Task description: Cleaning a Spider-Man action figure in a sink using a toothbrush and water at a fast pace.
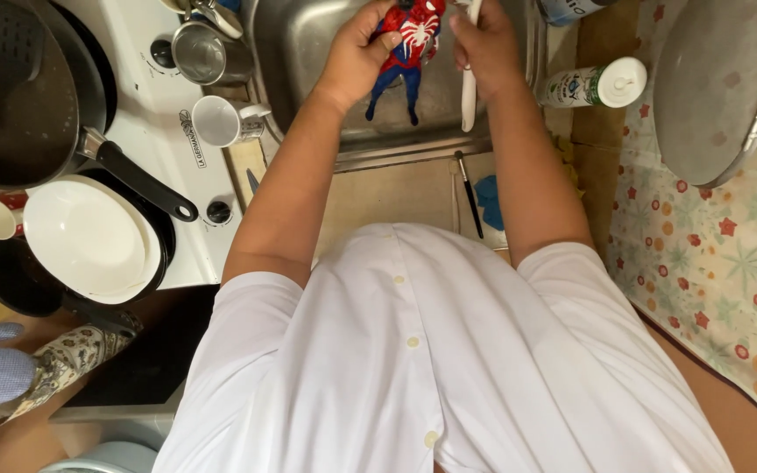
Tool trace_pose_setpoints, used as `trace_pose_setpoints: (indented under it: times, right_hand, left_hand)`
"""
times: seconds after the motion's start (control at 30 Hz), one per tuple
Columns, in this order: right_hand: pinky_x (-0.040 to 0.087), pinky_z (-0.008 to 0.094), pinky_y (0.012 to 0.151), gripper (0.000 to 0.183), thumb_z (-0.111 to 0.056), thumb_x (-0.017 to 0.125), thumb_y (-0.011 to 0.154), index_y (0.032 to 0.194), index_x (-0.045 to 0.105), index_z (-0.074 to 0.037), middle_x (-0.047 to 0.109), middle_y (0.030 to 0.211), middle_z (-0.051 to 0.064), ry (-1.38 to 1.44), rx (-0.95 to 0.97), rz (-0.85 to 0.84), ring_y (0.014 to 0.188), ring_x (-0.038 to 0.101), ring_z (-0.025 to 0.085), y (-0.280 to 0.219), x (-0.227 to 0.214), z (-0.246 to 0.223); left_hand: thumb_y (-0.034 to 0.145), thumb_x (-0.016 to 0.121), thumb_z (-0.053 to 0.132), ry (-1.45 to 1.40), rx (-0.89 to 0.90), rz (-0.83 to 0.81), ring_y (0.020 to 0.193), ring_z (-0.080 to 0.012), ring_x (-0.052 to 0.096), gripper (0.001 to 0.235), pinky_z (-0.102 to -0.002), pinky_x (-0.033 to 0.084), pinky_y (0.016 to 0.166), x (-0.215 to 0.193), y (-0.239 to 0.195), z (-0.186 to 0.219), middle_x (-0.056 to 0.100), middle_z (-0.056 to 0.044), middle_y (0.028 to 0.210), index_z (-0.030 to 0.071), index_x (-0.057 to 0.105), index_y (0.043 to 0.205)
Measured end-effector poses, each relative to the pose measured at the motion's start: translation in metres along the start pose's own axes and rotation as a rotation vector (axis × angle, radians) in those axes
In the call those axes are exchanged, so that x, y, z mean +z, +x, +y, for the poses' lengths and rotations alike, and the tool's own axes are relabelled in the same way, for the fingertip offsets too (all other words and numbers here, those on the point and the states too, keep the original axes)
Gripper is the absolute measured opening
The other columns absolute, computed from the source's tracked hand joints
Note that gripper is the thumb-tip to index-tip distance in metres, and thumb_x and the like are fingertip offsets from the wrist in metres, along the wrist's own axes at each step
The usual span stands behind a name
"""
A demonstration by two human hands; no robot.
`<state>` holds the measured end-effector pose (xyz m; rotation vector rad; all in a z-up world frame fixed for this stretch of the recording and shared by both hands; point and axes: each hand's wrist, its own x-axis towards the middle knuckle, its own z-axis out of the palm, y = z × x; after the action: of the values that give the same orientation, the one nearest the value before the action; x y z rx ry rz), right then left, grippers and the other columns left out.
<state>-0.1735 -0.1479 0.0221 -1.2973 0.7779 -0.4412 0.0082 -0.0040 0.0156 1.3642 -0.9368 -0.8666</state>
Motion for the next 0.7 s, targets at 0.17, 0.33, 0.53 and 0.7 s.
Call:
trace_pose_setpoints:
  times: [0.17,0.33,0.53,0.7]
  right_hand:
    - [0.039,0.025,0.051,0.010,-0.024,0.065,0.108,0.116,0.065,-0.017,0.056,0.085,-0.003,0.094,-0.078,-0.141,0.056,0.046,0.010,0.028,-0.017,0.039]
    - [0.038,0.026,0.050,0.008,-0.024,0.069,0.108,0.105,0.065,-0.019,0.051,0.077,-0.005,0.091,-0.111,-0.175,0.056,0.047,0.011,0.027,-0.023,0.039]
    - [0.038,0.026,0.048,0.006,-0.021,0.071,0.106,0.106,0.069,-0.016,0.057,0.077,-0.003,0.047,-0.101,-0.039,0.053,0.048,0.009,0.021,-0.018,0.032]
    - [0.040,0.023,0.050,0.007,-0.014,0.074,0.106,0.112,0.070,-0.016,0.058,0.086,-0.003,0.102,-0.149,-0.118,0.063,0.044,0.008,0.020,-0.020,0.044]
  left_hand:
    - [0.106,0.055,0.008,-0.011,-0.087,-0.077,0.107,-0.0144,0.061,0.025,-0.030,0.053,0.095,-0.004,0.009,0.004,0.068,-0.003,0.119,0.013,0.059,0.130]
    - [0.108,0.051,0.025,0.077,-0.080,-0.064,0.109,-0.0117,0.059,0.027,-0.030,0.046,0.098,0.002,0.019,-0.005,0.068,0.002,0.117,0.013,0.062,0.130]
    - [0.097,0.056,0.023,0.040,-0.195,0.081,0.089,-0.0080,0.062,0.014,-0.030,0.047,0.081,0.020,0.035,-0.007,0.071,0.006,0.091,0.018,0.068,0.092]
    - [0.092,0.060,0.025,0.131,-0.264,0.173,0.073,-0.0117,0.057,0.013,-0.033,0.044,0.066,0.026,0.038,-0.017,0.066,-0.001,0.079,0.014,0.063,0.087]
